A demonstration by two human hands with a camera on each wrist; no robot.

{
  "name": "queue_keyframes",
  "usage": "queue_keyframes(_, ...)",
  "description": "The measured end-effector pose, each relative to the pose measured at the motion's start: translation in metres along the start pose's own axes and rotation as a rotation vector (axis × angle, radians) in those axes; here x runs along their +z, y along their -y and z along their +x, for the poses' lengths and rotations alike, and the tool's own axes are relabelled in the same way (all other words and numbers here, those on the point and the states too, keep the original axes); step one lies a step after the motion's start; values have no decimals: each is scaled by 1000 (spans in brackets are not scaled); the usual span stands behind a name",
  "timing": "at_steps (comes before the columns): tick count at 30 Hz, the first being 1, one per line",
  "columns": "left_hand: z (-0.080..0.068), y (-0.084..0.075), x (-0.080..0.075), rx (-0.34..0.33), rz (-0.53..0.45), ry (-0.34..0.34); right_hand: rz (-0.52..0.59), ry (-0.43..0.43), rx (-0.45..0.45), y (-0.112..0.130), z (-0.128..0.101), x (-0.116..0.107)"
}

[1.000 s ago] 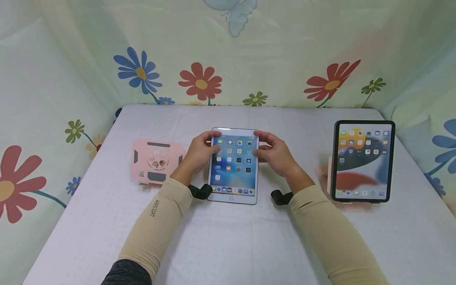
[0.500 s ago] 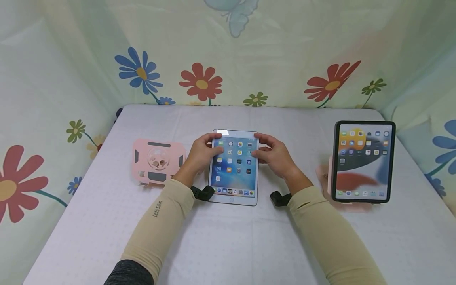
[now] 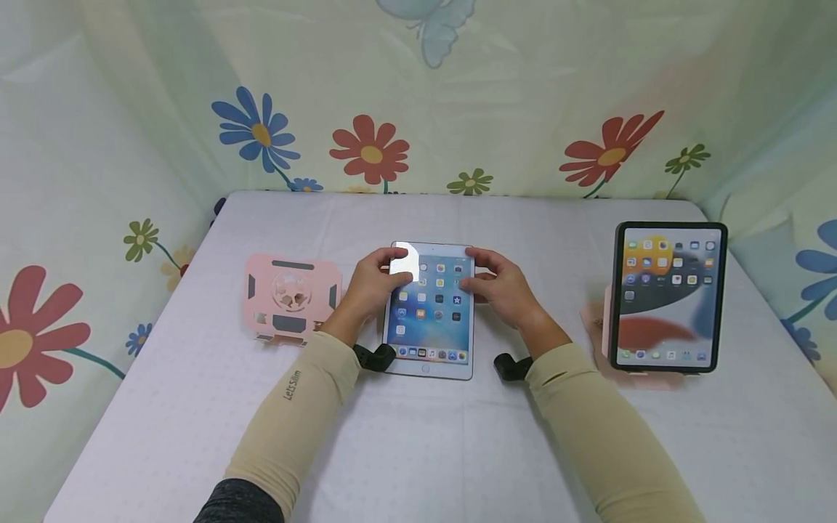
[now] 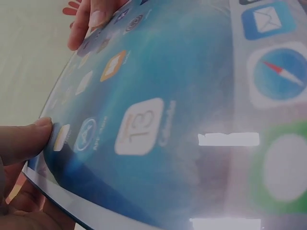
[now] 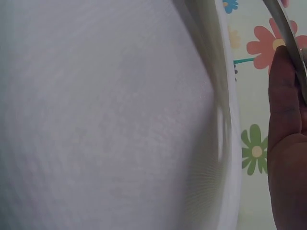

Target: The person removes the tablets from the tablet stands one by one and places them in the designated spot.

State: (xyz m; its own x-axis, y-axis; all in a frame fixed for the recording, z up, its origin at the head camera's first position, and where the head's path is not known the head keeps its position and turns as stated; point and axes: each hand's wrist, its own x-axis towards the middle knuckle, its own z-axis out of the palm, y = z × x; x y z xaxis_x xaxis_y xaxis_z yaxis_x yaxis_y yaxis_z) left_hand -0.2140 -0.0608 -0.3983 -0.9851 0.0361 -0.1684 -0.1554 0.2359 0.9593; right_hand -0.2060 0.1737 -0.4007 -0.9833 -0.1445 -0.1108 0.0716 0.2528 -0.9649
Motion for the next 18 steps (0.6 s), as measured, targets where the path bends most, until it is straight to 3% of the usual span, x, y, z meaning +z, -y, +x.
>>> queue_keyframes(9, -2, 1, 0, -28, -27, 27, -5, 4, 0, -1, -4, 0)
queue_keyframes(18, -1, 8, 0, 3, -62, 54, -10, -15, 28, -4, -8, -1)
